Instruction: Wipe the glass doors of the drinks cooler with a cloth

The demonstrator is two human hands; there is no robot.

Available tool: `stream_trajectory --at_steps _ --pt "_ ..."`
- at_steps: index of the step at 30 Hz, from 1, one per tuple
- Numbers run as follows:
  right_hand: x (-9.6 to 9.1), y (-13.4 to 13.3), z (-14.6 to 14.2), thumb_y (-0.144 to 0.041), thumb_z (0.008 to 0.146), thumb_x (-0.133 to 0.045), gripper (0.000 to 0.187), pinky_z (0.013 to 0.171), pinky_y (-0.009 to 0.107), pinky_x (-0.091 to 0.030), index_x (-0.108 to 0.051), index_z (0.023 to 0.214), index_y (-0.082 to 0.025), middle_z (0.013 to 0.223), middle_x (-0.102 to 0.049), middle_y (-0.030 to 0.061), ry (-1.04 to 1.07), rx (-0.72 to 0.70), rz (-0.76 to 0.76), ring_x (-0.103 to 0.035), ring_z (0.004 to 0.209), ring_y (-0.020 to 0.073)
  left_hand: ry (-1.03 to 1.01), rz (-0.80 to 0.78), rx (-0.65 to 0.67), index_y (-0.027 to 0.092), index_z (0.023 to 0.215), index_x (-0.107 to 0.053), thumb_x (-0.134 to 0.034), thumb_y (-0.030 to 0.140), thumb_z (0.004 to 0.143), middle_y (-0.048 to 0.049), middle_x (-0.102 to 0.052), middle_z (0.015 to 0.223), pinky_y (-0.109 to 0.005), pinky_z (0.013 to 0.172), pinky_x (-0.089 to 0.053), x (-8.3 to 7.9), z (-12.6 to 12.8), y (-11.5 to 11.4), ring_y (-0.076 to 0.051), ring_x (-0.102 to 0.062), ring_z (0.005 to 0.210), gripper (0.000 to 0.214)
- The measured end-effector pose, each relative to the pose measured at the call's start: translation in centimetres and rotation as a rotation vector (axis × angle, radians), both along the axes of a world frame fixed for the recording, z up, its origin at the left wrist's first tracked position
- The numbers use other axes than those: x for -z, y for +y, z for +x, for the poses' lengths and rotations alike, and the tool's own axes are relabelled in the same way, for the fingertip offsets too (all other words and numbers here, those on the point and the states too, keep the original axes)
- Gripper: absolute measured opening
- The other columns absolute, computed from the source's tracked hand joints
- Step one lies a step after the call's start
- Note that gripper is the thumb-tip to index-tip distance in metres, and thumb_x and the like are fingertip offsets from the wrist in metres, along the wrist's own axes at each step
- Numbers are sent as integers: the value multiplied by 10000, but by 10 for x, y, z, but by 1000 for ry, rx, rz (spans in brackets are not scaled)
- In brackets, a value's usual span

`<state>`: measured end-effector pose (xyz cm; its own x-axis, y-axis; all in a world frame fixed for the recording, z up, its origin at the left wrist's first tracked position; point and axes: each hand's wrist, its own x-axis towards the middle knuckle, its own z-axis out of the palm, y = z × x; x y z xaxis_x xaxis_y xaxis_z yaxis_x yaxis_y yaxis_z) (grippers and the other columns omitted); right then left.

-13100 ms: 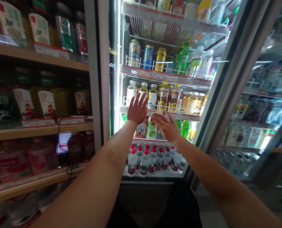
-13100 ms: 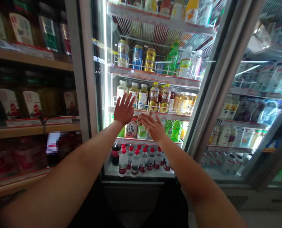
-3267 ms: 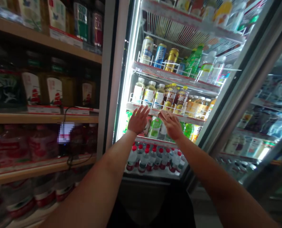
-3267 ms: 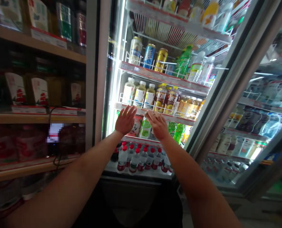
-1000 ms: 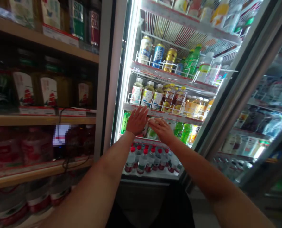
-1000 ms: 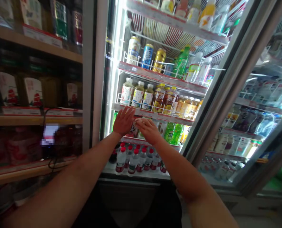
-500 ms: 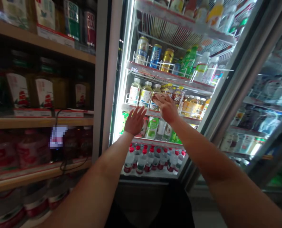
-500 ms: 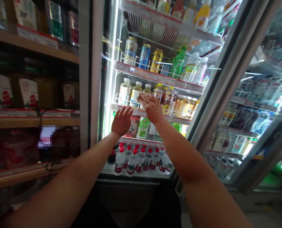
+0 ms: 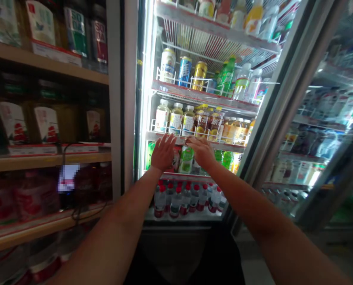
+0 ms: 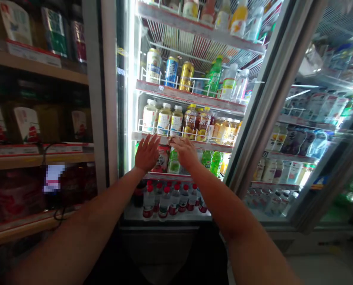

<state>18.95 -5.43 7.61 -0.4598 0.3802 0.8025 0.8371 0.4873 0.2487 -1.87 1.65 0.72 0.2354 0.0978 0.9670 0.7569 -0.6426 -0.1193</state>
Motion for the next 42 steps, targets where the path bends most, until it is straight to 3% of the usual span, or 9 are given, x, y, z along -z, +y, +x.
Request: stream_trajectory --at_steps 5,10,15,20,22,27,34,38,42 --pt "21 3 -12 -72 943 -449 542 1172 406 -414 -504 1474 -163 1568 -451 69 180 -17 25 -508 1368 217 -197 -34 117 176 1574 -297 -409 274 1013 -138 -304 1635 -523 1265 -174 7 31 -21 -259 -157 1552 581" --pt "29 5 -25 -128 977 -388 542 1229 390 -348 -424 1517 -99 1608 -375 129 310 11 -23 -393 1473 198 -97 -143 351 189 1593 -227 -264 269 1058 -132 -317 1635 -436 1242 -306 4 71 -46 -202 -264 1526 542" --pt "21 -11 8 -224 1001 -414 550 1269 401 -257 -385 1544 -139 1619 -360 104 41 27 -86 -281 1528 187 -116 -207 298 144 1595 -188 -332 336 1056 -189 -262 1645 -519 1231 -309 -9 81 -50 -271 -217 1540 589" --pt "11 -21 64 -434 1010 -450 723 1261 580 -143 -141 1617 -193 1688 -127 92 271 431 -130 -79 1572 255 -121 -184 197 169 1439 -444 -510 273 990 -176 -455 1536 -555 1182 -377 -1 78 -52 -296 -367 1474 465" --pt "10 -23 76 -481 982 -504 831 1259 595 -114 -53 1623 -206 1696 -36 73 286 493 -216 -4 1574 260 -65 -156 183 171 1346 -524 -516 178 961 -164 -535 1453 -533 1173 -401 10 76 -52 -285 -412 1444 385" --pt "10 -25 74 -515 830 -734 1179 1265 580 -84 80 1608 -165 1682 120 87 242 508 -315 134 1558 289 89 -19 184 204 1222 -610 -455 54 940 -127 -551 1409 -477 1135 -466 23 69 -39 -255 -454 1415 355" --pt "10 -19 64 -434 778 -815 1274 1246 589 -190 129 1599 -197 1669 165 98 295 539 -343 130 1556 311 -58 23 121 228 1434 -492 -418 11 918 -149 -300 1611 -526 1194 -382 -6 79 -25 -301 -163 1553 564" --pt "12 -18 63 -412 779 -820 1236 1237 589 -226 66 1612 -190 1664 165 111 320 523 -342 108 1558 330 169 8 123 216 1596 -229 -350 -14 915 -159 -387 1591 -541 1191 -383 14 81 -35 -284 -158 1548 729" --pt "15 -20 64 -415 801 -799 1218 1238 606 -214 82 1608 -182 1667 156 104 315 499 -317 100 1560 327 331 16 133 242 1574 -313 -386 13 931 -116 -484 1537 -484 1196 -394 22 79 -39 -254 -291 1509 687"
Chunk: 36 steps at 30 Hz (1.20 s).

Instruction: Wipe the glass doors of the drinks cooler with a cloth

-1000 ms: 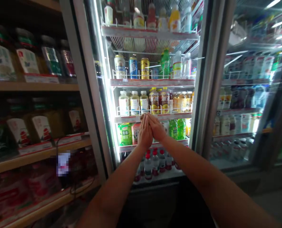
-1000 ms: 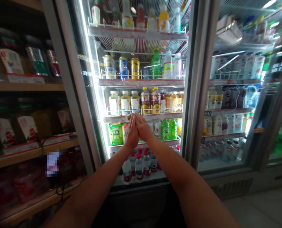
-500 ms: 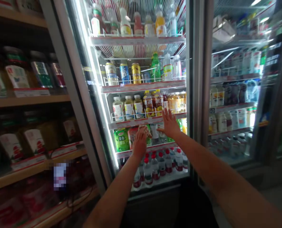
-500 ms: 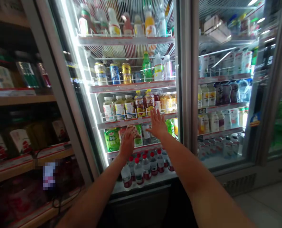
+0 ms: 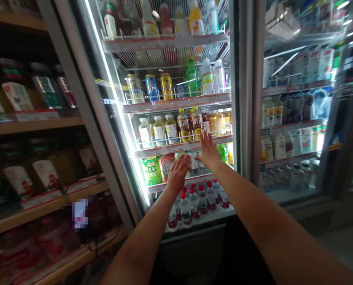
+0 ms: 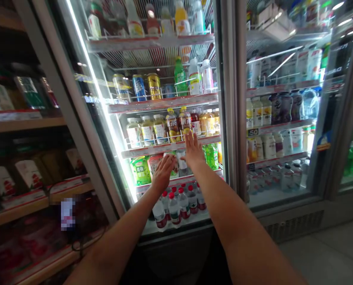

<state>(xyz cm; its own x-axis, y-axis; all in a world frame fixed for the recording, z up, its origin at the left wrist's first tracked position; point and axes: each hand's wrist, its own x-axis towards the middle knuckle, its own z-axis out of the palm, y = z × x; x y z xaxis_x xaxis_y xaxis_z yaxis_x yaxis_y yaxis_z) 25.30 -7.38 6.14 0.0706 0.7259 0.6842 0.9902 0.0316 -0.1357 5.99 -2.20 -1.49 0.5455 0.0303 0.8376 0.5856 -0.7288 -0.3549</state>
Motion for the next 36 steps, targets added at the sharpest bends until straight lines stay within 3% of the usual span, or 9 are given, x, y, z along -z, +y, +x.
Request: stream_trajectory --at_steps 6,9,13,16,19,21,23,29,36 --pt "4 -1 3 -428 832 -764 1211 1244 600 -195 150 1593 -196 1674 147 96 -3 -28 13 107 1560 309 -224 25 -62 235 1579 -303 -390 36 940 -143 -384 1598 -512 1195 -386 -41 15 7 -280 -248 1528 675" --pt "3 -2 6 -419 828 -771 1226 1242 598 -201 170 1586 -209 1679 138 117 -9 -48 14 120 1556 309 -244 37 -67 175 1549 -358 -418 76 954 -187 -444 1541 -516 1199 -375 -37 25 4 -299 -253 1526 607" --pt "2 -5 10 -303 729 -866 1344 1246 579 -219 164 1586 -209 1679 138 124 -37 -64 -22 109 1556 322 -14 21 -46 170 1530 -390 -432 104 964 -161 -523 1485 -494 1216 -350 -33 22 -1 -278 -293 1513 570" --pt "3 -5 12 -257 688 -891 1404 1249 574 -222 197 1574 -208 1675 144 124 -68 -63 -7 105 1553 322 33 21 -68 207 1522 -416 -421 97 964 -117 -492 1531 -484 1223 -341 -66 12 2 -260 -283 1519 568" --pt "7 -2 15 -262 704 -878 1416 1242 592 -234 258 1548 -223 1668 159 122 -89 -64 15 94 1550 331 -95 37 -129 232 1506 -449 -414 117 976 -82 -493 1536 -490 1192 -383 -109 4 5 -268 -331 1500 544" --pt "8 0 15 -263 710 -874 1417 1237 592 -252 272 1541 -227 1666 157 124 -97 -63 23 87 1549 334 -142 36 -143 229 1501 -458 -419 124 975 -78 -494 1535 -490 1180 -402 -122 2 4 -272 -370 1480 538" --pt "8 0 15 -271 709 -876 1411 1237 582 -260 256 1549 -219 1667 148 129 -105 -61 34 85 1548 335 -114 24 -131 196 1518 -428 -425 105 958 -99 -455 1561 -501 1192 -387 -116 3 0 -276 -337 1496 568" --pt "5 -5 10 -285 681 -899 1390 1250 550 -244 147 1589 -169 1665 143 136 -109 -8 5 87 1552 337 166 50 -55 187 1456 -501 -481 96 939 -125 -422 1577 -507 1216 -356 -60 1 -6 -281 -252 1521 525" --pt "5 -5 10 -266 702 -882 1324 1252 533 -249 79 1608 -166 1677 102 136 -98 -19 22 65 1558 323 15 61 -126 212 1423 -546 -499 85 949 -115 -423 1577 -488 1174 -424 -97 -9 1 -274 -295 1511 493"
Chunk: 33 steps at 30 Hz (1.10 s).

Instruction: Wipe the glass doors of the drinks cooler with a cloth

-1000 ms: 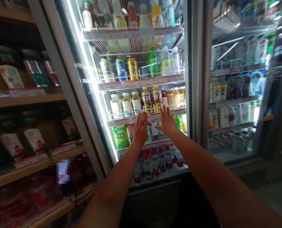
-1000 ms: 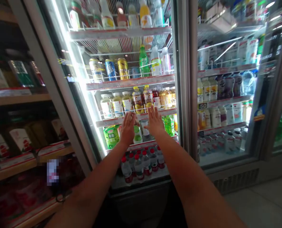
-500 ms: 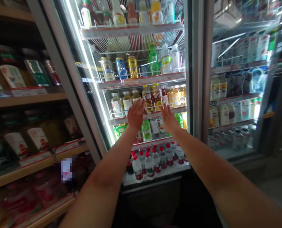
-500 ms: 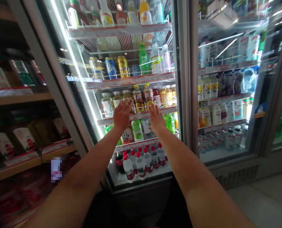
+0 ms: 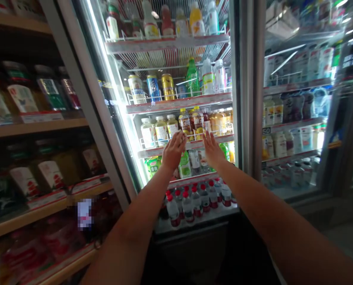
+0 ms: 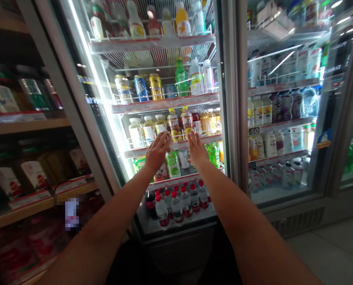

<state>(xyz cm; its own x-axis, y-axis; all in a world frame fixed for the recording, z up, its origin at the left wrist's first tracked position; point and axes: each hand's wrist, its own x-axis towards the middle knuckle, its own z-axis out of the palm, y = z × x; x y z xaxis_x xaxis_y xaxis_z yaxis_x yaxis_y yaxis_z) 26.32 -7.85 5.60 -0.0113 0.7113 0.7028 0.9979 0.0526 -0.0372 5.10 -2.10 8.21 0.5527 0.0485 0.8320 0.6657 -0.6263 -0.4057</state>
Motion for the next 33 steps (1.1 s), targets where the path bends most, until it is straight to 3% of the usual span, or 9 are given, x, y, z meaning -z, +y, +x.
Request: stream_trajectory --at_steps 4,8,10,16,18,23,25,30,33 --pt "2 0 1 -300 750 -848 1233 1247 530 -257 12 1618 -137 1686 46 167 -10 -26 44 47 1558 350 21 16 -38 178 1379 -588 -527 148 958 -140 -411 1580 -496 1182 -403 19 2 -8 -302 -283 1513 426" --pt "4 1 2 -279 696 -883 1341 1246 555 -252 93 1606 -145 1682 87 159 -16 -7 20 63 1559 343 92 18 -32 153 1433 -531 -539 212 970 -152 -402 1583 -481 1214 -358 45 -2 -8 -297 -250 1523 467" --pt "4 2 3 -287 709 -871 1360 1244 557 -256 156 1592 -165 1676 129 136 -26 -2 13 82 1558 331 102 21 -23 177 1440 -522 -506 151 968 -130 -426 1573 -462 1211 -368 41 -6 -2 -273 -261 1522 473" --pt "6 7 7 -314 765 -828 1360 1258 531 -242 286 1540 -211 1647 233 77 -29 4 -4 124 1549 310 -53 39 -39 161 1517 -413 -429 10 913 -133 -387 1599 -461 1208 -375 4 -12 8 -260 -219 1539 623" --pt "7 7 8 -314 761 -834 1376 1266 520 -227 302 1530 -209 1642 250 75 -30 -2 -3 139 1545 308 -22 45 -34 143 1541 -371 -427 15 916 -143 -394 1593 -482 1208 -369 13 -11 7 -276 -200 1543 640" --pt "6 5 6 -352 764 -837 1358 1261 520 -243 265 1546 -211 1655 216 84 -15 -18 4 118 1553 300 283 88 29 152 1549 -359 -426 8 909 -105 -422 1580 -505 1207 -367 58 -9 4 -280 -222 1534 659" --pt "5 5 5 -388 824 -778 1262 1258 517 -251 233 1557 -203 1666 182 80 -5 -14 5 108 1556 296 312 111 28 154 1551 -356 -430 18 919 -95 -410 1587 -495 1209 -368 59 -9 7 -278 -230 1532 651" --pt "5 5 2 -349 1023 -440 840 1252 517 -260 193 1562 -228 1678 114 39 37 16 36 63 1563 264 118 103 -47 138 1566 -328 -425 54 948 -100 -392 1597 -490 1214 -364 31 -6 11 -299 -189 1540 631" --pt "6 5 -1 -297 1038 -363 775 1253 502 -258 221 1545 -249 1680 103 25 51 33 37 37 1566 245 69 62 -53 163 1582 -293 -424 40 936 -102 -390 1598 -502 1226 -341 39 -7 8 -293 -179 1541 671"
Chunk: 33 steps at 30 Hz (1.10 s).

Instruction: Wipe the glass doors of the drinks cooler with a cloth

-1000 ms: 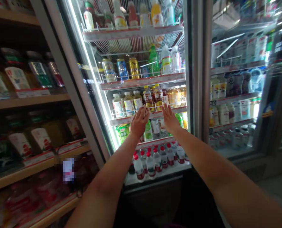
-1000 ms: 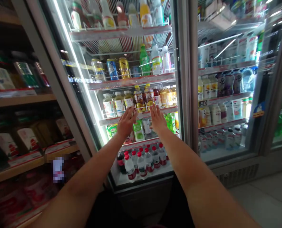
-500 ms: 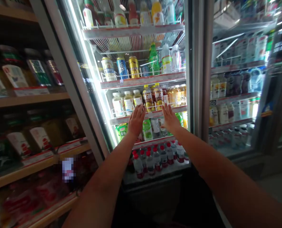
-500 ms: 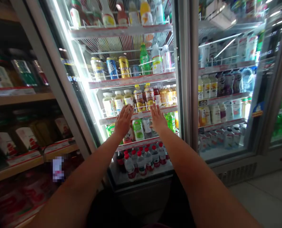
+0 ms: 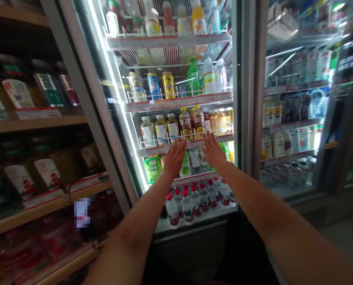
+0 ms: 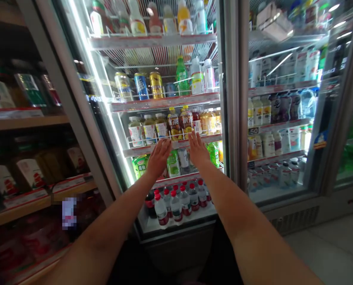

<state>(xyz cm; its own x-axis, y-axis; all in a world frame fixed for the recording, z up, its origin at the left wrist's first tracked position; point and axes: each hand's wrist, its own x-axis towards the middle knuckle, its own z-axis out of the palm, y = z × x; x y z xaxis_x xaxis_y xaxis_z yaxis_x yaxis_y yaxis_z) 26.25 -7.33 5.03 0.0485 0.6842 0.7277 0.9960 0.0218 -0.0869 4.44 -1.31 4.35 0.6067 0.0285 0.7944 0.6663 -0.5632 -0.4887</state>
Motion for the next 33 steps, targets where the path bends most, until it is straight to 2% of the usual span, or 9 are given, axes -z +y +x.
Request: stream_trajectory --at_steps 5,12,15,19,21,25,27,29,33 --pt "4 3 -7 -368 1042 -355 799 1257 551 -195 278 1517 -263 1690 79 34 20 69 14 16 1573 239 122 59 80 159 1565 -330 -425 -6 899 -99 -454 1558 -485 1201 -385 33 -10 -4 -281 -220 1531 693" --pt "9 8 -8 -377 1042 -342 785 1258 551 -179 249 1538 -233 1696 52 59 2 82 62 15 1575 243 -65 31 22 162 1588 -275 -451 62 942 -112 -402 1591 -492 1213 -358 17 0 1 -292 -179 1545 678" --pt "9 8 -7 -374 1042 -347 779 1261 555 -156 224 1553 -234 1694 62 57 16 69 53 21 1575 240 -45 -2 26 138 1569 -317 -449 57 942 -124 -405 1588 -498 1213 -356 37 10 -5 -303 -204 1538 646" --pt "8 8 -6 -379 1042 -351 791 1258 573 -151 244 1545 -244 1697 62 58 28 50 48 27 1575 238 253 17 118 153 1512 -426 -481 60 939 -102 -467 1553 -434 1209 -374 69 10 -12 -250 -330 1498 583" --pt "10 10 -5 -381 1044 -340 786 1254 582 -159 255 1540 -253 1697 61 56 27 44 61 19 1576 242 288 25 127 139 1493 -451 -489 68 942 -103 -466 1553 -426 1212 -370 66 6 -10 -248 -336 1495 557" --pt "12 11 -5 -385 1045 -329 782 1254 583 -154 260 1541 -250 1697 64 56 15 49 86 12 1577 251 88 16 100 151 1531 -398 -453 57 948 -117 -442 1567 -479 1215 -360 31 1 -3 -275 -245 1529 593" --pt "12 10 -6 -384 1044 -333 784 1256 582 -142 253 1546 -243 1698 65 58 14 54 84 15 1577 253 -8 -7 79 167 1553 -360 -440 61 952 -124 -429 1573 -504 1213 -357 22 1 -2 -284 -213 1538 615" --pt "11 9 -6 -383 1043 -334 782 1257 580 -138 242 1553 -242 1698 69 54 19 52 71 21 1577 252 -6 -21 77 168 1551 -364 -432 50 948 -125 -435 1570 -509 1209 -361 26 1 -4 -287 -220 1535 618" --pt "10 8 -6 -388 1044 -327 775 1257 584 -131 234 1558 -240 1698 78 54 31 45 55 25 1577 254 205 25 129 159 1487 -462 -439 33 942 -99 -495 1531 -469 1199 -384 43 -3 -8 -266 -318 1502 560"
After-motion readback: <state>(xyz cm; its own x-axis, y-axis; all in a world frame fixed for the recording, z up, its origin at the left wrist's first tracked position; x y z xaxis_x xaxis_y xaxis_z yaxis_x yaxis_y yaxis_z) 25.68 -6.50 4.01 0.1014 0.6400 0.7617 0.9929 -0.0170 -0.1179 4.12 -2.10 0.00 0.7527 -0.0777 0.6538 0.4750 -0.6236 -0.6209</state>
